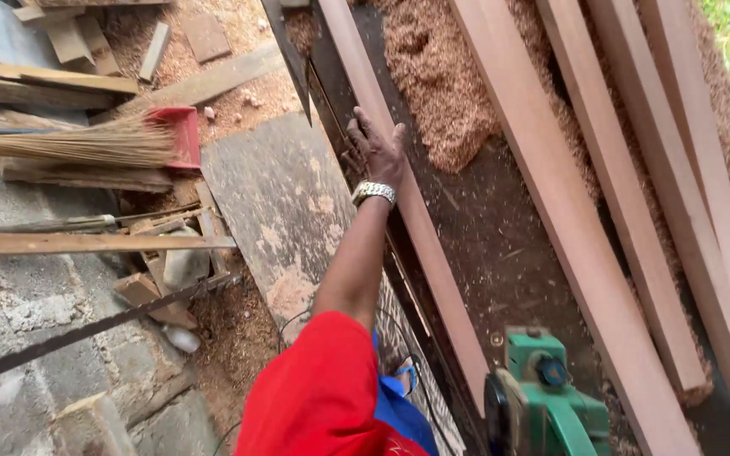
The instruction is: Using an electric planer to shave and smooth wood planks.
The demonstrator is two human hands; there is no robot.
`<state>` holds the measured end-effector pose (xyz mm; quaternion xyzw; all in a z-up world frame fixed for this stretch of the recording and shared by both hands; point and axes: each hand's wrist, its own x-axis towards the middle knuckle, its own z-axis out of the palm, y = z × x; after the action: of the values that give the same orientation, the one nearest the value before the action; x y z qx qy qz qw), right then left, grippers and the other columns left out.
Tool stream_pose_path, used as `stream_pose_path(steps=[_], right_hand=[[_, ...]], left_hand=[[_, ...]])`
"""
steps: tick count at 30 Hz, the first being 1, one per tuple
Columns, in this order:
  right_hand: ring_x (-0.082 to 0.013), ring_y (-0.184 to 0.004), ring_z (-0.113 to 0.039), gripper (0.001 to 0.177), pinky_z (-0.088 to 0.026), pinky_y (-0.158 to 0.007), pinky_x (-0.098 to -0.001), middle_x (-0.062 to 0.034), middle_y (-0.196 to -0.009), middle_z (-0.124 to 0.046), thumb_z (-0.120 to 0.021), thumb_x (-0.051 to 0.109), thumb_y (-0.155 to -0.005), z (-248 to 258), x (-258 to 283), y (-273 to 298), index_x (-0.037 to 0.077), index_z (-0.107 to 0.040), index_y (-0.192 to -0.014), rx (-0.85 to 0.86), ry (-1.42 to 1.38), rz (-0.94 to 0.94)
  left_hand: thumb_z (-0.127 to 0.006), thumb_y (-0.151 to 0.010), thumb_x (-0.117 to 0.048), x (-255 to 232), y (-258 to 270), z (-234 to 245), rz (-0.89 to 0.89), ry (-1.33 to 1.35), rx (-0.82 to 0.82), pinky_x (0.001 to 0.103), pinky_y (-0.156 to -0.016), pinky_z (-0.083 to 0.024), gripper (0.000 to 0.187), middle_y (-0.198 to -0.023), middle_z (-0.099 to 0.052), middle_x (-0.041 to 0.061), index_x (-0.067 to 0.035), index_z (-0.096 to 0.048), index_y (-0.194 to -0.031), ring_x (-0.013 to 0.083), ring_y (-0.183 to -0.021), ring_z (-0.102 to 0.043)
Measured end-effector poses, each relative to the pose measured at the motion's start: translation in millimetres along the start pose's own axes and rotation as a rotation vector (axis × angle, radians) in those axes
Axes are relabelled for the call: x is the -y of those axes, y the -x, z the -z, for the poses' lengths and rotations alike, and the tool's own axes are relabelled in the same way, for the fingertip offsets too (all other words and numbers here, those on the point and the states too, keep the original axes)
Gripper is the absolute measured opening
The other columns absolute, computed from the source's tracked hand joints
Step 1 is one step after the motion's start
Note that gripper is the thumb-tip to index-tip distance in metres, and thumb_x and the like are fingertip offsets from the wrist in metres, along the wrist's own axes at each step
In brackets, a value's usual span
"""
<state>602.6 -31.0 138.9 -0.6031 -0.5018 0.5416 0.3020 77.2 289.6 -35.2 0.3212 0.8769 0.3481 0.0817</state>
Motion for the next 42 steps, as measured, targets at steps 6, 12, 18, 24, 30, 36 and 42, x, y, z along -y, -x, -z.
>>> stream_pose_path(steps=[6, 12, 18, 24, 30, 36, 42], right_hand=[[-0.0143, -0.063, -0.061, 0.025, -0.049, -0.058, -0.0293, -0.0093, -0.077, -0.066, -0.074, 0.017, -0.094, -17.8, 73.8, 45.9, -0.005, -0.067, -0.105, -0.057, 0.048, -0.193], [-0.0136, -0.060, -0.061, 0.032, -0.049, -0.053, -0.0288, -0.0070, -0.074, -0.067, -0.078, 0.024, -0.088, 30.3, 45.1, 83.5, -0.004, -0.067, -0.101, 0.077, 0.064, -0.239], [-0.0106, -0.058, -0.060, 0.039, -0.047, -0.053, -0.0261, -0.0020, -0.070, -0.067, -0.082, 0.036, -0.082, 61.4, 13.8, 99.4, 0.001, -0.071, -0.095, 0.208, 0.269, -0.161], [-0.0082, -0.057, -0.061, 0.041, -0.047, -0.052, -0.0249, -0.0005, -0.066, -0.066, -0.081, 0.043, -0.083, 59.4, 1.8, 88.6, 0.004, -0.072, -0.091, 0.295, 0.374, -0.091], [-0.0088, -0.053, -0.060, 0.044, -0.046, -0.050, -0.0260, -0.0001, -0.061, -0.065, -0.081, 0.045, -0.081, 36.6, 13.9, 69.5, 0.004, -0.071, -0.092, 0.307, 0.403, -0.119], [-0.0088, -0.052, -0.059, 0.041, -0.046, -0.048, -0.0269, 0.0007, -0.061, -0.063, -0.081, 0.043, -0.081, 14.0, 31.0, 55.2, 0.006, -0.071, -0.096, 0.305, 0.436, -0.107], [-0.0088, -0.053, -0.060, 0.043, -0.048, -0.049, -0.0270, 0.0004, -0.060, -0.064, -0.082, 0.044, -0.081, -2.6, 39.3, 38.2, 0.005, -0.071, -0.092, 0.307, 0.465, -0.138]], left_hand=[[-0.060, -0.104, -0.050, 8.2, 101.2, 87.4, -0.203, -0.161, 0.326, 0.056, -0.114, -0.037, 0.064, -0.158, -0.038, 0.017, -0.017, -0.045, -0.157, 0.0397, -0.141, -0.039], [-0.058, -0.102, -0.041, 114.5, 331.7, 133.3, -0.170, -0.048, 0.485, 0.054, -0.099, -0.045, 0.042, -0.124, -0.063, 0.025, -0.009, -0.066, -0.128, 0.0398, -0.114, -0.059], [-0.062, -0.097, -0.037, 170.2, 537.1, 190.9, 0.035, -0.008, 0.996, 0.052, -0.091, -0.054, 0.036, -0.109, -0.069, 0.027, -0.011, -0.075, -0.119, 0.0442, -0.097, -0.067], [-0.063, -0.095, -0.043, 145.3, 557.4, 212.5, 0.081, -0.143, 1.117, 0.050, -0.093, -0.055, 0.036, -0.110, -0.074, 0.020, -0.019, -0.075, -0.119, 0.0406, -0.103, -0.069], [-0.064, -0.093, -0.039, 124.7, 539.3, 207.9, 0.038, -0.050, 1.050, 0.050, -0.092, -0.055, 0.036, -0.109, -0.072, 0.022, -0.016, -0.075, -0.119, 0.0417, -0.100, -0.069], [-0.069, -0.088, -0.038, 96.3, 552.7, 189.3, -0.076, 0.020, 1.223, 0.050, -0.092, -0.054, 0.043, -0.111, -0.071, 0.022, -0.014, -0.072, -0.124, 0.0401, -0.104, -0.068], [-0.063, -0.085, -0.031, 46.2, 551.9, 179.0, -0.214, 0.102, 1.597, 0.044, -0.093, -0.057, 0.049, -0.111, -0.075, 0.021, -0.021, -0.070, -0.132, 0.0363, -0.101, -0.073]])
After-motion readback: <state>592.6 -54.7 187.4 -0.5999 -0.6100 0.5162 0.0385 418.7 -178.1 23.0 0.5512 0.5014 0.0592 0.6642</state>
